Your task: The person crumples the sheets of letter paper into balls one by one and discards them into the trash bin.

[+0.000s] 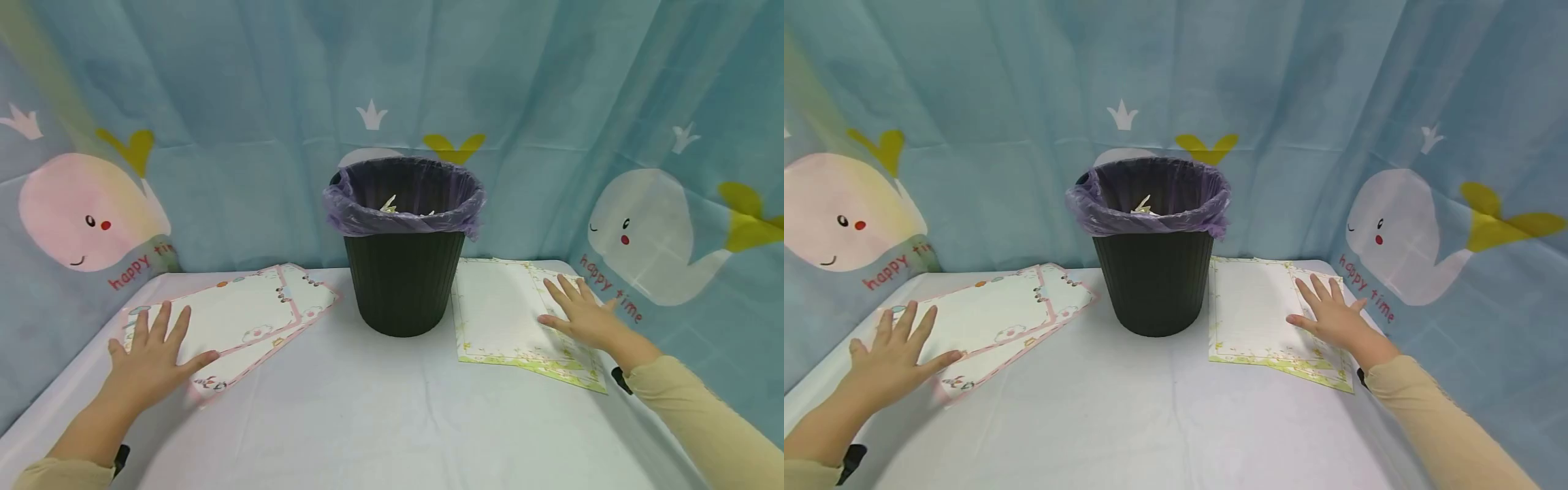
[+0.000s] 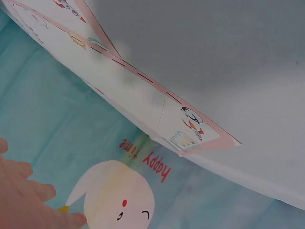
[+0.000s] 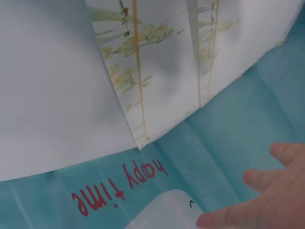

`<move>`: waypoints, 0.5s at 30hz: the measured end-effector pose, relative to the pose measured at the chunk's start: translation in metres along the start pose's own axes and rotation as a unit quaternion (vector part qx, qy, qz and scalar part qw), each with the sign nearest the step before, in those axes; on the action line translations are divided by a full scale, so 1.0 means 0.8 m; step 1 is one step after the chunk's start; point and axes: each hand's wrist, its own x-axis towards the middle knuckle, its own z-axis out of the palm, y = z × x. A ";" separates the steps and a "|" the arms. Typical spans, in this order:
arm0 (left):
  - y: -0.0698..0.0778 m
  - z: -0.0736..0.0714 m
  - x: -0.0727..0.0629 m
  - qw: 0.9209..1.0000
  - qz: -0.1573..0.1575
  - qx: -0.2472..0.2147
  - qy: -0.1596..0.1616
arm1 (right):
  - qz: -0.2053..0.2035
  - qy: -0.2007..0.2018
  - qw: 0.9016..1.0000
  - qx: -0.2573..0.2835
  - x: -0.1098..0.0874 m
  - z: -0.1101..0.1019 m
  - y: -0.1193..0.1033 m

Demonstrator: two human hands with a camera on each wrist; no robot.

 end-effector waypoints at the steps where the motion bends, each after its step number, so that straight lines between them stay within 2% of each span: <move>1: 0.000 0.000 -0.001 1.000 0.000 0.000 -0.001 | -0.003 0.001 1.000 0.004 0.001 0.001 -0.001; 15: 0.006 0.004 0.006 1.000 0.000 0.006 -0.003 | -0.006 0.002 1.000 0.028 0.007 0.013 -0.003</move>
